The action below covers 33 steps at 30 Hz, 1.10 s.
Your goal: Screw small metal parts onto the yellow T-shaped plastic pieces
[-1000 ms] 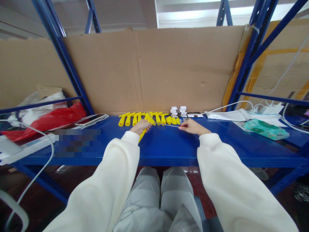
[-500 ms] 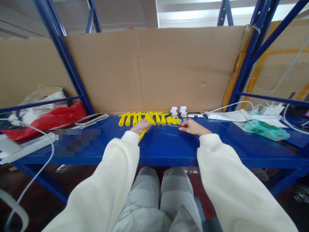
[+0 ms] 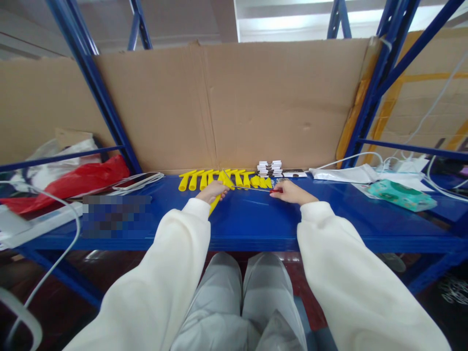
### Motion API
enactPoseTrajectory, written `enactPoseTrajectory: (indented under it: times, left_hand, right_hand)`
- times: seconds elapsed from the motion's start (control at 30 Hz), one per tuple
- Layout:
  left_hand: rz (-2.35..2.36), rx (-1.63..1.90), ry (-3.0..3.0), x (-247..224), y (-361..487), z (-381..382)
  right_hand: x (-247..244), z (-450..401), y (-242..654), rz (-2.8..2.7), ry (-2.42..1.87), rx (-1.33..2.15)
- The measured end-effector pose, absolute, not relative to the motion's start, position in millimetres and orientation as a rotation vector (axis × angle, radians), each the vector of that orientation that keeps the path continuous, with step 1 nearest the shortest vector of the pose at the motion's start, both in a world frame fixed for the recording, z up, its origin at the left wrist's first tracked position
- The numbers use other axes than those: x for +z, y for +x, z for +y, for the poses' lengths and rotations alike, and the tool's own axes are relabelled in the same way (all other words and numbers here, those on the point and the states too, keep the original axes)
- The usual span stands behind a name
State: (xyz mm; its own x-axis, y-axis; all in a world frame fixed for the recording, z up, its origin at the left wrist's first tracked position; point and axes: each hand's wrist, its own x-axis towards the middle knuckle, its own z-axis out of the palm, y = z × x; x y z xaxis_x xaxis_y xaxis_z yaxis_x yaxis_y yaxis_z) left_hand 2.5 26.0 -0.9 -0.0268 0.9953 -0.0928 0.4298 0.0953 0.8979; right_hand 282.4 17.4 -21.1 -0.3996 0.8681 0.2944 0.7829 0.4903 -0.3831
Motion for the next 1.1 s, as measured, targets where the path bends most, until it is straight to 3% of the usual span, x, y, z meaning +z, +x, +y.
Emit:
enactPoseTrajectory:
  times: [1.1]
  left_hand:
    - [1.585,0.898,1.432,-1.1,3.5,25.1]
  right_hand:
    - [-24.3,18.5,281.1,-2.256,-1.338,0.250]
